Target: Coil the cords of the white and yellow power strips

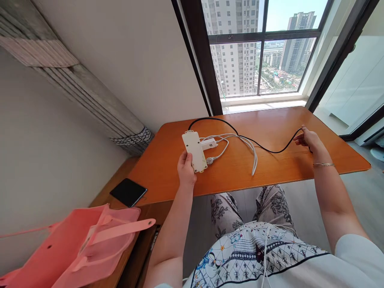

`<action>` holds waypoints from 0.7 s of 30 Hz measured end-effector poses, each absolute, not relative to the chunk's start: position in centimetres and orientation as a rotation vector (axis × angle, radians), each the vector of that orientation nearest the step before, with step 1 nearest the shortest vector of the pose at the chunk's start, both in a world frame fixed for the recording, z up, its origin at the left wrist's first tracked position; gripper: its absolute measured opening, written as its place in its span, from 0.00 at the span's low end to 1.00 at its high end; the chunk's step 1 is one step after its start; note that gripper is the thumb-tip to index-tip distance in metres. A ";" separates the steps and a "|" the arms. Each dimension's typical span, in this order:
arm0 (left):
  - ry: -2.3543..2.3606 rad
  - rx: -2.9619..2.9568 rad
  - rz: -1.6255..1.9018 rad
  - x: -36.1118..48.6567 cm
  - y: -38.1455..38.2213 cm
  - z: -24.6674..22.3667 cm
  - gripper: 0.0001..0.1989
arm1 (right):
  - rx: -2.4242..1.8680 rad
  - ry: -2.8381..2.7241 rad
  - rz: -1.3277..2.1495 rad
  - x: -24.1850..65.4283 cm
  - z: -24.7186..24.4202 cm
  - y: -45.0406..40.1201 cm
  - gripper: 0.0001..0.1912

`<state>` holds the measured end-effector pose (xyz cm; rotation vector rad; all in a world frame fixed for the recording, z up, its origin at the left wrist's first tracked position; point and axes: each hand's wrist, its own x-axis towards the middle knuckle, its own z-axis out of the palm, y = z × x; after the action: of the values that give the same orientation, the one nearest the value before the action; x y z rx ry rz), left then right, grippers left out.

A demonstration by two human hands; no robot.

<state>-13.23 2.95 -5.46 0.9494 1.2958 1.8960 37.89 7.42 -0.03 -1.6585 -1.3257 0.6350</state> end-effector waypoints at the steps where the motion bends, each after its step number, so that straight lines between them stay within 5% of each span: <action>1: 1.286 0.973 1.881 -12.9 2.8 -5.3 0.30 | -1.784 -1.343 0.531 37.6 0.2 7.2 0.32; 4: 1.244 1.051 1.857 -11.8 2.1 -4.8 0.29 | -1.963 -1.366 0.130 35.8 1.4 6.6 0.23; 8: 1.165 1.179 1.803 -9.7 1.2 -4.1 0.30 | -1.590 -1.526 -0.124 30.1 3.9 5.0 0.18; 12: 1.088 1.329 1.687 -7.6 0.4 -3.9 0.32 | -1.028 -1.824 0.208 23.7 5.4 2.9 0.30; 17: 1.114 1.257 1.755 -7.1 0.2 -4.3 0.32 | -0.780 -2.047 0.980 20.9 5.2 1.8 0.23; 21: 1.158 1.306 1.743 -8.0 0.1 -5.0 0.30 | -0.841 -2.053 0.944 21.2 4.8 2.2 0.21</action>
<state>-8.00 0.12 -4.98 1.3060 1.1578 1.7427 21.19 2.22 4.80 -0.8409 -2.0526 0.9442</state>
